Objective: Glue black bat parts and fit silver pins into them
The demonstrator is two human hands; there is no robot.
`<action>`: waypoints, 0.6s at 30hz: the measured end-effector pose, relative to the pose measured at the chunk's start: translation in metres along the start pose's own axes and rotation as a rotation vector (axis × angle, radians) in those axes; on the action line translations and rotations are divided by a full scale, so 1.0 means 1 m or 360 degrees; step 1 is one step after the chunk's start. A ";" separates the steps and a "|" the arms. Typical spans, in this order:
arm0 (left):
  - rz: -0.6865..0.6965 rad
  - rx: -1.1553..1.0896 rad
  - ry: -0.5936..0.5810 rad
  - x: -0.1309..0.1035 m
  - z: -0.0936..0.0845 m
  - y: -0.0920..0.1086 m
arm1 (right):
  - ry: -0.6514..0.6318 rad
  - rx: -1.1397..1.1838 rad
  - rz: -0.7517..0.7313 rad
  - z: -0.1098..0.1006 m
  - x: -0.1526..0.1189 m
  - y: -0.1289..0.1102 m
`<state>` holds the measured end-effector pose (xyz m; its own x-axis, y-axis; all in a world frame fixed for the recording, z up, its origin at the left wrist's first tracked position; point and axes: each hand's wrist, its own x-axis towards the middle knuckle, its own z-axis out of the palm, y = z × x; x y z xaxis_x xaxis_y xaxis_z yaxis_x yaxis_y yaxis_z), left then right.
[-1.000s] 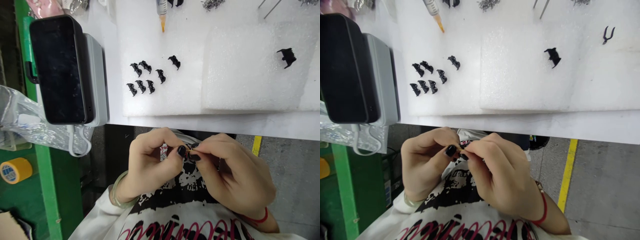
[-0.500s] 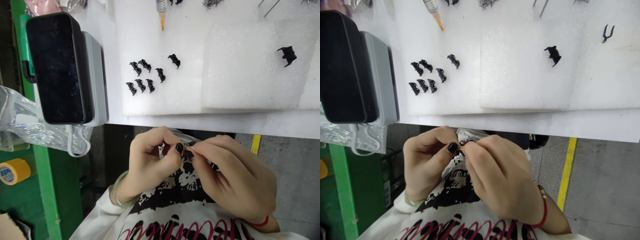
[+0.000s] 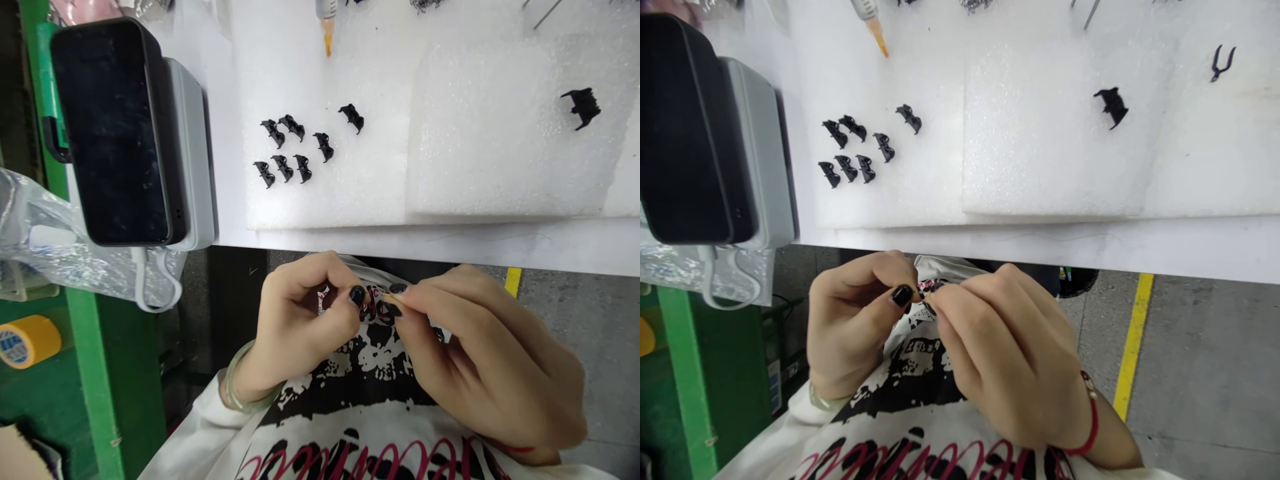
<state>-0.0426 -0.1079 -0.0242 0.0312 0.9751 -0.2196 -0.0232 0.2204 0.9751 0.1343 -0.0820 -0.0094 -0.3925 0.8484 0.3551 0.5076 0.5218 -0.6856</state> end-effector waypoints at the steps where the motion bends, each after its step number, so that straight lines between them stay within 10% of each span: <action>1: 0.0005 -0.0020 -0.0012 0.000 0.000 0.000 | 0.0005 0.0026 0.0005 0.001 0.000 0.000; 10: 0.0180 -0.0098 -0.0009 0.004 0.000 -0.005 | 0.0008 -0.0047 -0.0031 -0.014 0.007 0.001; 18: 0.0462 -0.0036 0.0136 0.006 -0.007 -0.006 | -0.0128 -0.0519 -0.0596 -0.017 0.113 0.028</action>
<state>-0.0488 -0.1034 -0.0318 -0.0645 0.9957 0.0657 -0.0412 -0.0685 0.9968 0.1169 0.0298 0.0222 -0.6449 0.5949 0.4798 0.5288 0.8006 -0.2818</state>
